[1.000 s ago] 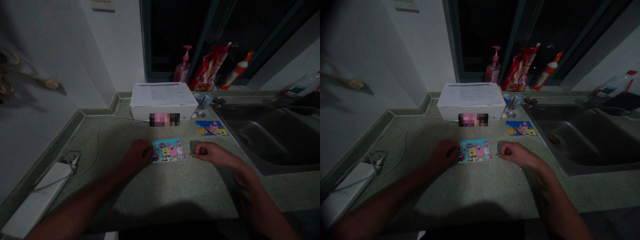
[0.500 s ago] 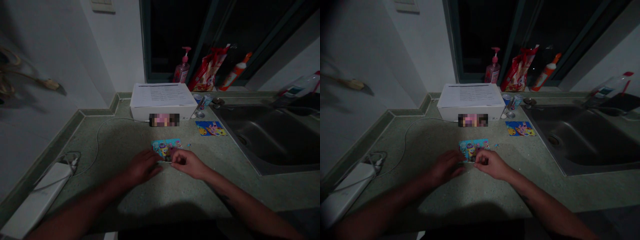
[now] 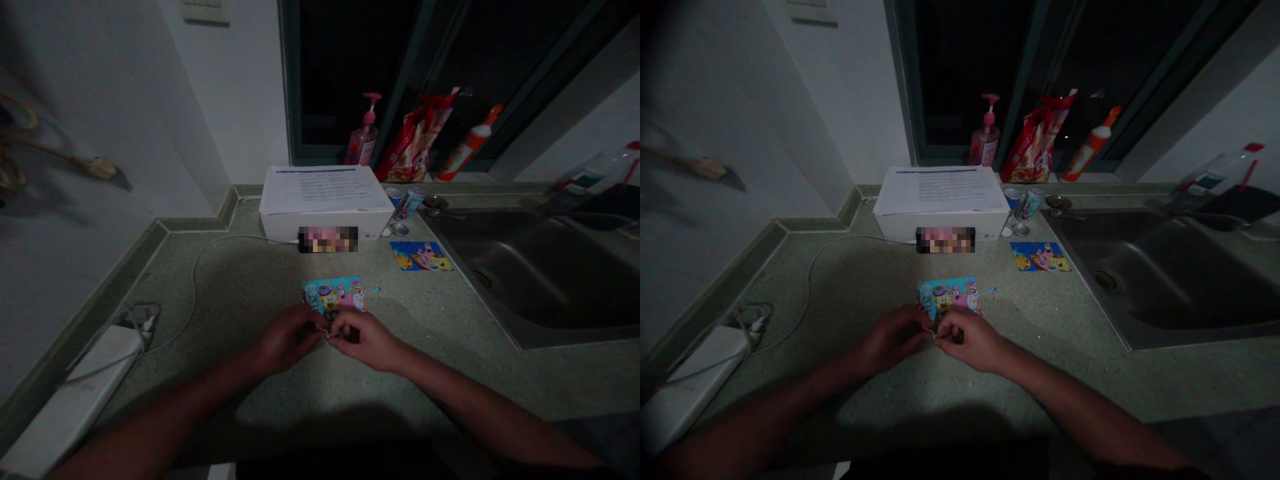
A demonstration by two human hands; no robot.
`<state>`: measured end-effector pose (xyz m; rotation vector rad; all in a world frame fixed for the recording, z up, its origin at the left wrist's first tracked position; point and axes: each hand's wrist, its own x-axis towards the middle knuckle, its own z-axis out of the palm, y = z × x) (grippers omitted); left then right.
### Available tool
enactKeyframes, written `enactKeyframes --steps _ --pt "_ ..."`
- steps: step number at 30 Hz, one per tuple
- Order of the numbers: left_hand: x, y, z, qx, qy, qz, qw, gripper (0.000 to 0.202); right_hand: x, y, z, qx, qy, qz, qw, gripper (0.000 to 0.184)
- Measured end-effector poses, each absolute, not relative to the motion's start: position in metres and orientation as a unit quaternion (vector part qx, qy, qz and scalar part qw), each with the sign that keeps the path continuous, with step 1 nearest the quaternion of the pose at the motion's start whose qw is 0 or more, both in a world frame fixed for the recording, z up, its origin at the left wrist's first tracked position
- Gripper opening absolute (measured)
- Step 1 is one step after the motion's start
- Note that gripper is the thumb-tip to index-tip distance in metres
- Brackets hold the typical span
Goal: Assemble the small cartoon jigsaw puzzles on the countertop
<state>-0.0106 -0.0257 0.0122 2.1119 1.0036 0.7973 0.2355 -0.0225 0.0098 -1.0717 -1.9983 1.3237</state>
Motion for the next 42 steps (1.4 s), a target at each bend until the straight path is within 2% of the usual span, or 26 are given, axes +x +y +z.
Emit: enactKeyframes --steps 5,14,20,24,29,35,39,42 --pt "-0.010 -0.023 0.010 0.786 0.398 0.327 0.341 0.009 0.235 -0.021 0.014 -0.401 -0.748 0.456 0.268 0.004" --pt "-0.006 -0.027 0.009 0.778 0.394 0.321 0.370 0.005 0.227 -0.024 0.006 -0.432 -0.718 0.476 0.268 0.010" --pt "-0.007 -0.025 0.008 0.780 0.381 0.328 0.372 0.006 0.227 -0.024 0.004 -0.415 -0.749 0.443 0.265 0.015" --pt "-0.012 -0.020 0.011 0.807 0.386 0.319 0.314 0.011 0.235 -0.017 0.009 -0.398 -0.767 0.429 0.263 0.016" --pt "-0.019 -0.013 0.014 0.835 0.406 0.291 0.231 0.014 0.260 0.008 0.022 -0.440 -0.742 0.414 0.289 0.006" --pt "-0.024 -0.005 0.015 0.827 0.444 0.284 0.194 0.016 0.291 0.057 0.036 -0.479 -0.727 0.398 0.288 0.019" --pt "-0.026 -0.002 0.013 0.825 0.442 0.301 0.184 0.018 0.297 0.076 0.029 -0.497 -0.722 0.392 0.281 0.011" --pt "-0.027 -0.001 0.012 0.827 0.443 0.295 0.183 0.017 0.297 0.076 0.022 -0.491 -0.722 0.400 0.278 0.011"
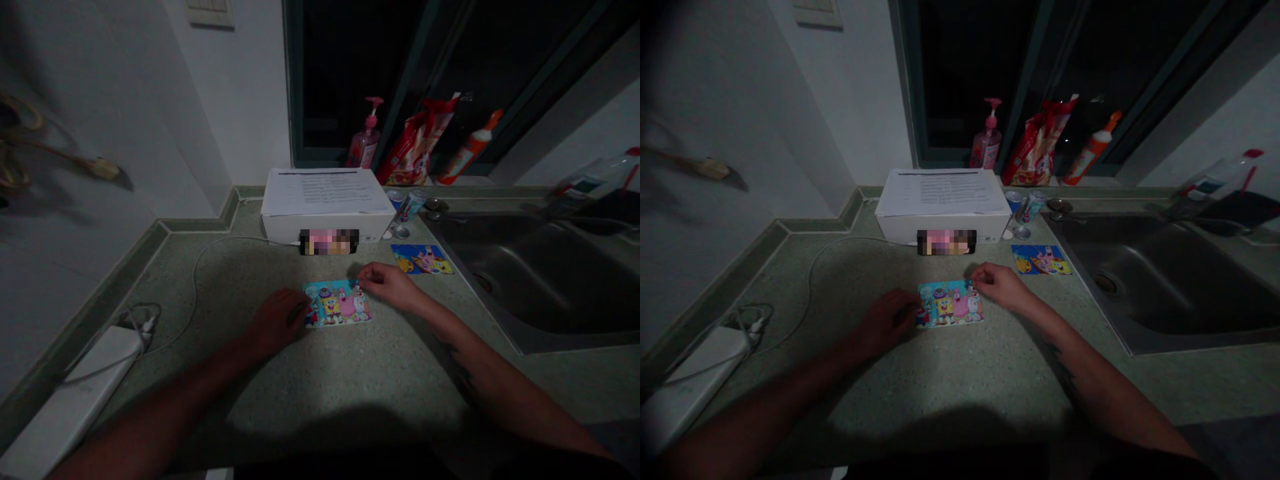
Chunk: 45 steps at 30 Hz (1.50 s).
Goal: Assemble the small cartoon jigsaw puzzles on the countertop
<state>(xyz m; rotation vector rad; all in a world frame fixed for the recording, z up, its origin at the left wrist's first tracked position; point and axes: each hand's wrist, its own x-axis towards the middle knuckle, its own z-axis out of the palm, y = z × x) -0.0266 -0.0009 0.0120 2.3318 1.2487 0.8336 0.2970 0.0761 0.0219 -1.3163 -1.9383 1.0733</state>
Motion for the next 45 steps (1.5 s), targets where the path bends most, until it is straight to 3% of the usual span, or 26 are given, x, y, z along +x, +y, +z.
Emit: enactKeyframes --steps 10,39,45 --pt "-0.028 -0.002 0.011 0.829 0.446 0.287 0.178 0.016 0.293 0.071 0.012 -0.479 -0.737 0.415 0.235 0.011" --pt "-0.026 -0.004 0.021 0.822 0.473 0.247 0.198 0.022 0.288 0.068 0.012 -0.483 -0.818 0.242 0.195 0.013" --pt "-0.026 -0.003 0.018 0.828 0.455 0.269 0.188 0.017 0.284 0.066 0.018 -0.493 -0.828 0.215 0.156 0.011"
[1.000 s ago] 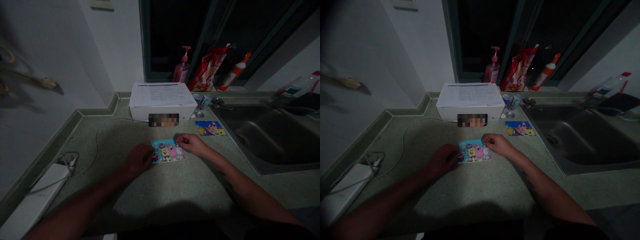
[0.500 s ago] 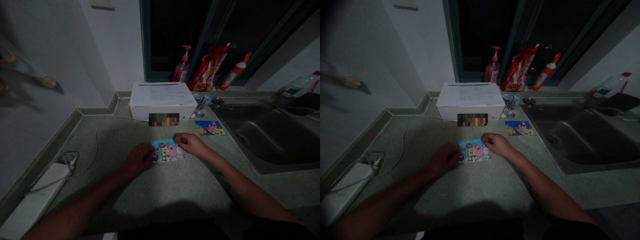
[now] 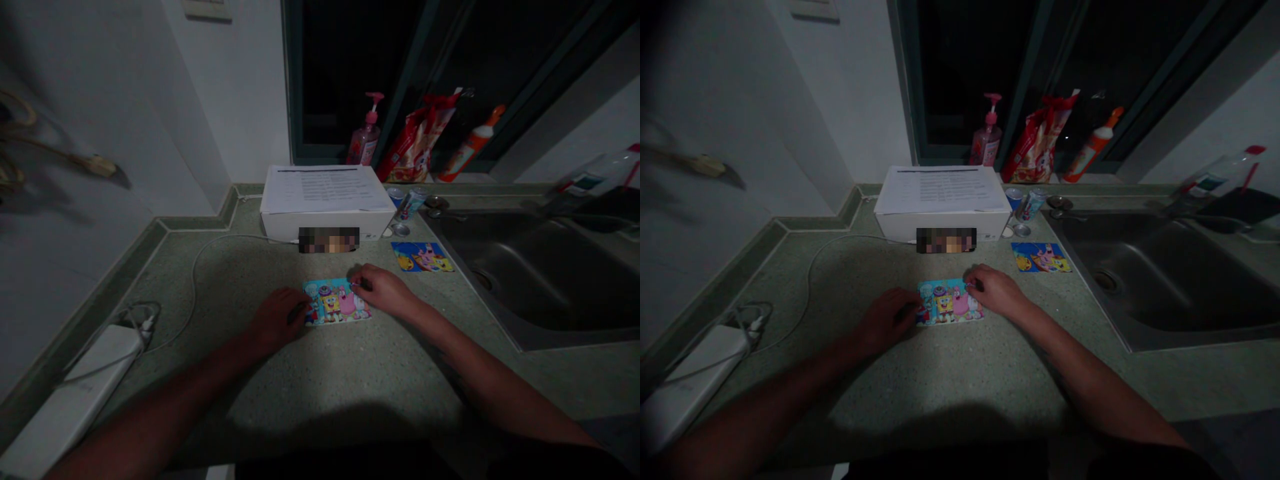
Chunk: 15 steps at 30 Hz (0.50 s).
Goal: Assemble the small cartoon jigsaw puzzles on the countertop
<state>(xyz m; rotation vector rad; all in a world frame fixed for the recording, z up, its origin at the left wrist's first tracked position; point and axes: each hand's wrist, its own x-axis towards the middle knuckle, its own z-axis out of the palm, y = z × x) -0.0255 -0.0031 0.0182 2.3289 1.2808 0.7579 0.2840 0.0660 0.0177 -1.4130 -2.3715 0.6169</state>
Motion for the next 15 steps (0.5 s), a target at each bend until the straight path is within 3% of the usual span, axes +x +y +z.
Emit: enactKeyframes --steps 15 --pt "-0.0255 -0.0025 0.0169 0.834 0.452 0.261 0.182 0.016 0.2868 0.0590 0.0219 -0.495 -0.834 0.196 0.144 0.016"
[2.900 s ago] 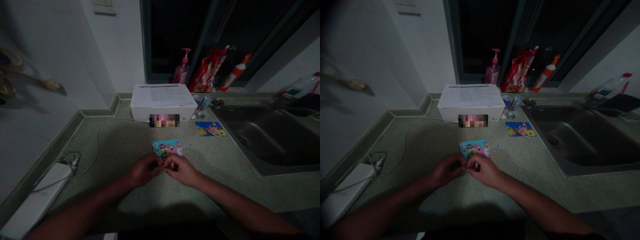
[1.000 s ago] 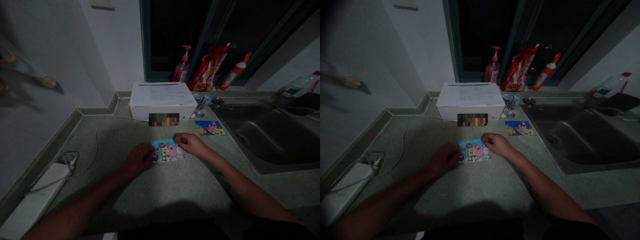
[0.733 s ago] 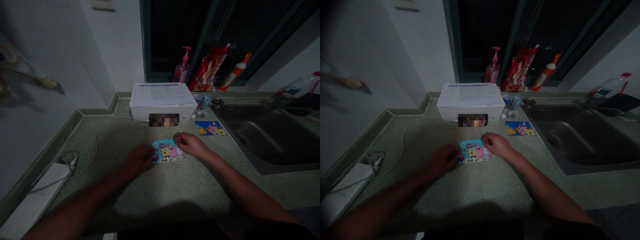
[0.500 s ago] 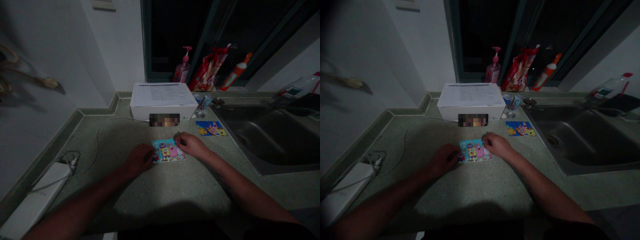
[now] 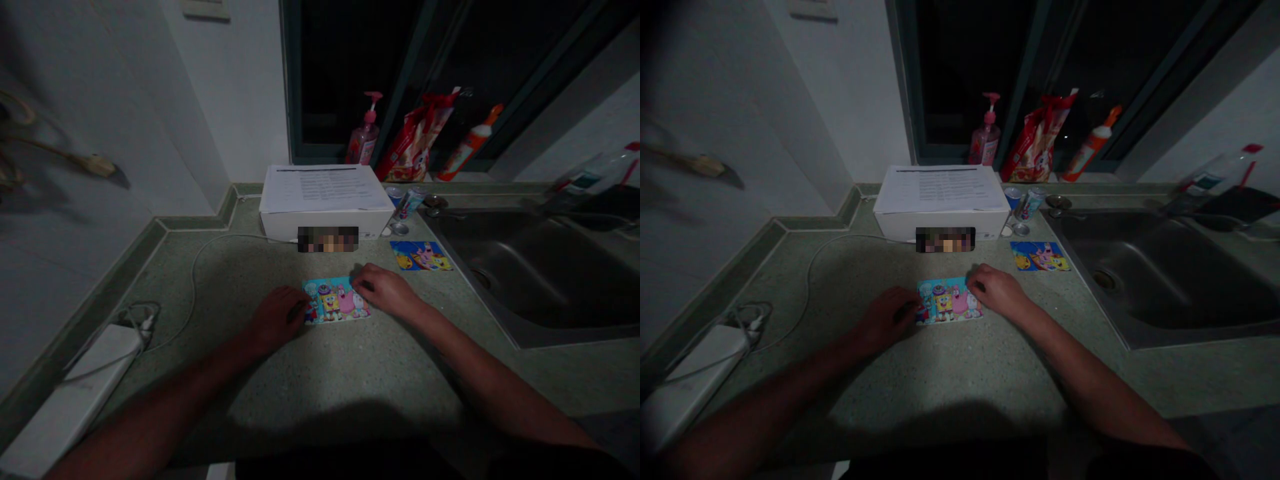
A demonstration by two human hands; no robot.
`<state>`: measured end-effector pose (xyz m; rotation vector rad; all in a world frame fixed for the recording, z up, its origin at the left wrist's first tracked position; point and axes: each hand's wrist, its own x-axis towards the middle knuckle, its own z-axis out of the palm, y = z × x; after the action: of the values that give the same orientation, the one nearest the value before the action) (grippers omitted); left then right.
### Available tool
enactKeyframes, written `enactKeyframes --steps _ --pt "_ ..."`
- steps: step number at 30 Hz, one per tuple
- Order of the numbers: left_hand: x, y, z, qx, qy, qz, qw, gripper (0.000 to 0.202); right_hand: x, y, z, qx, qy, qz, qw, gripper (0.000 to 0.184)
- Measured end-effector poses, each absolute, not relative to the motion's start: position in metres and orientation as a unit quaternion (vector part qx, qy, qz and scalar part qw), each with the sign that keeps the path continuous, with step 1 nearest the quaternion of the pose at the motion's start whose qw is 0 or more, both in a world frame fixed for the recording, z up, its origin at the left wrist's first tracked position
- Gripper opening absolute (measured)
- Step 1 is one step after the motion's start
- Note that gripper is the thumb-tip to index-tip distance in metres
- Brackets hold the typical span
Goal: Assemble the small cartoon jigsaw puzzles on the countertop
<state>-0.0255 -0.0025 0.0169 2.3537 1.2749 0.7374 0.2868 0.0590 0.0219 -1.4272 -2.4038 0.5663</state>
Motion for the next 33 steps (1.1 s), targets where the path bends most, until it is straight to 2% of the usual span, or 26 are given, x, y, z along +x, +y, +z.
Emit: enactKeyframes --steps 3,8,14,21,28,33 --pt "-0.026 -0.002 0.014 0.833 0.455 0.259 0.180 0.015 0.289 0.058 0.028 -0.494 -0.834 0.199 0.141 0.014" --pt "-0.027 -0.002 0.012 0.830 0.455 0.269 0.179 0.016 0.319 0.066 0.046 -0.524 -0.812 0.179 0.186 0.015" --pt "-0.029 0.000 0.009 0.811 0.471 0.312 0.150 0.019 0.364 0.071 0.044 -0.550 -0.788 0.231 0.152 0.015" --pt "-0.029 0.000 0.011 0.804 0.480 0.315 0.159 0.022 0.345 0.061 0.036 -0.540 -0.786 0.266 0.140 0.007" --pt "-0.026 -0.002 0.014 0.827 0.447 0.300 0.163 0.019 0.335 0.059 0.032 -0.549 -0.782 0.253 0.150 0.014" --pt "-0.022 -0.004 0.015 0.844 0.424 0.294 0.150 0.016 0.335 0.059 0.034 -0.540 -0.772 0.299 0.155 0.012"
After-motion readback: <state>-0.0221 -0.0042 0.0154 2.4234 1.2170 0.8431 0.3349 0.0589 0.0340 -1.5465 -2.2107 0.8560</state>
